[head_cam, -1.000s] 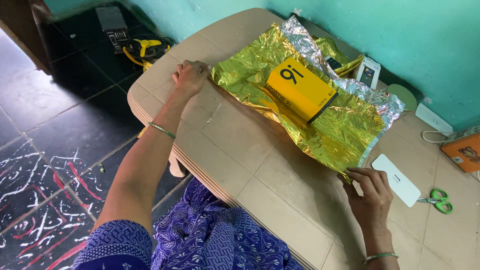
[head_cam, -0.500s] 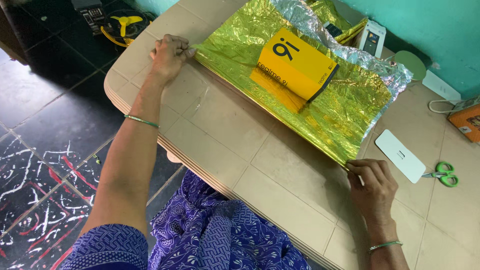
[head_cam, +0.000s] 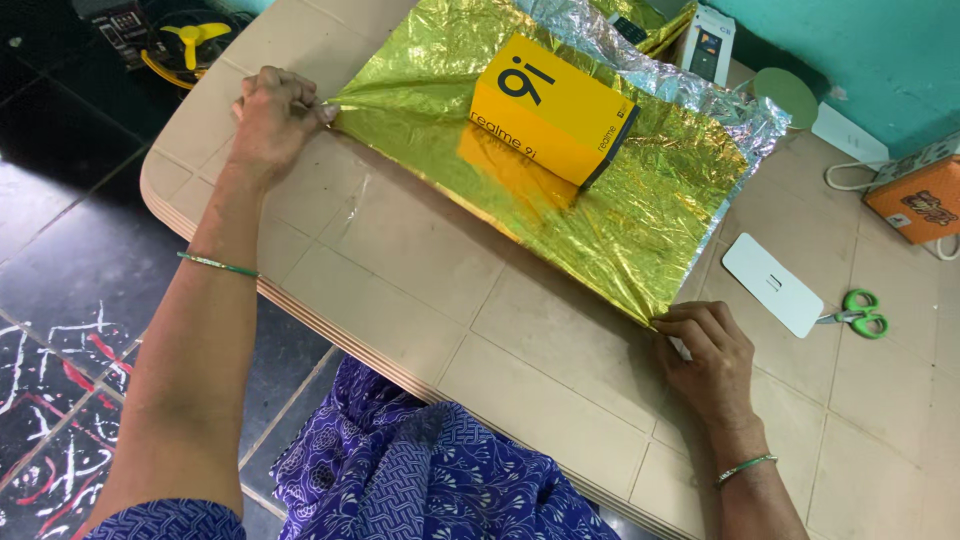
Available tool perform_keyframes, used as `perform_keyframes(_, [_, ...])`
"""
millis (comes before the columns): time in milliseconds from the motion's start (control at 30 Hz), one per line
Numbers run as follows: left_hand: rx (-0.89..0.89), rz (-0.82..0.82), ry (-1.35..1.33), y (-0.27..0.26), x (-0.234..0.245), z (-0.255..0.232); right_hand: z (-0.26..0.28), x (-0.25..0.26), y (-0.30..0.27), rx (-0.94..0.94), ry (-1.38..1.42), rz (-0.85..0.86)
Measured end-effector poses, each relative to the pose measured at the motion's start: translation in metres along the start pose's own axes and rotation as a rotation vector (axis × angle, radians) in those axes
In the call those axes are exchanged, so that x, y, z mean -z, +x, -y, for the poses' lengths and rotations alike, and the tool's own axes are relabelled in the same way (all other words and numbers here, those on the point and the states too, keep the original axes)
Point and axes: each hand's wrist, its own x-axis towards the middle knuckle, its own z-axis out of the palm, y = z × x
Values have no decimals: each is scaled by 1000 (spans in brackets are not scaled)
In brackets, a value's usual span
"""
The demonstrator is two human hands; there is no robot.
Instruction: The person wraps a yellow rectangular box with gold foil on a tiled table. They fold the foil around the box, smooth the edges, and adjust the wrap to cover the box fully. The process is repeated several times, with the person repositioning the box and smoothing the foil.
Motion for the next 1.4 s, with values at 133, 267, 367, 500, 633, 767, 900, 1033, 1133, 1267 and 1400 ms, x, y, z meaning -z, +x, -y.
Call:
perform_keyframes(133, [101, 3, -84, 4, 0, 9, -2, 1, 1, -9, 41, 42])
perform_keyframes(267, [170, -34, -120, 12, 8, -3, 1, 6, 6, -61, 122, -8])
perform_keyframes(367, [90, -58, -28, 14, 22, -39, -4, 18, 16, -113, 167, -89])
perform_keyframes(500, [-362, 159, 101, 6, 27, -101, -17, 30, 27, -170, 202, -156])
perform_keyframes(633, [-602, 279, 219, 7, 12, -149, -30, 35, 43, -202, 238, -187])
perform_keyframes(767, [-615, 264, 182, 32, -5, -159, -52, 33, 56, -286, 280, -220])
perform_keyframes(900, [-485, 316, 102, 76, -29, -157, -91, 18, 72, -486, 467, -244])
perform_keyframes(1033, [-453, 333, 72, 116, -48, -158, -130, -2, 91, -636, 651, -227])
perform_keyframes(1133, [-380, 386, 126, 139, -64, -161, -149, -19, 97, -765, 707, -214])
perform_keyframes(1267, [-338, 431, 171, 155, -87, -157, -162, -40, 101, -865, 691, -208])
perform_keyframes(1400, [-317, 475, 150, 169, -100, -146, -158, -41, 110, -914, 582, -117])
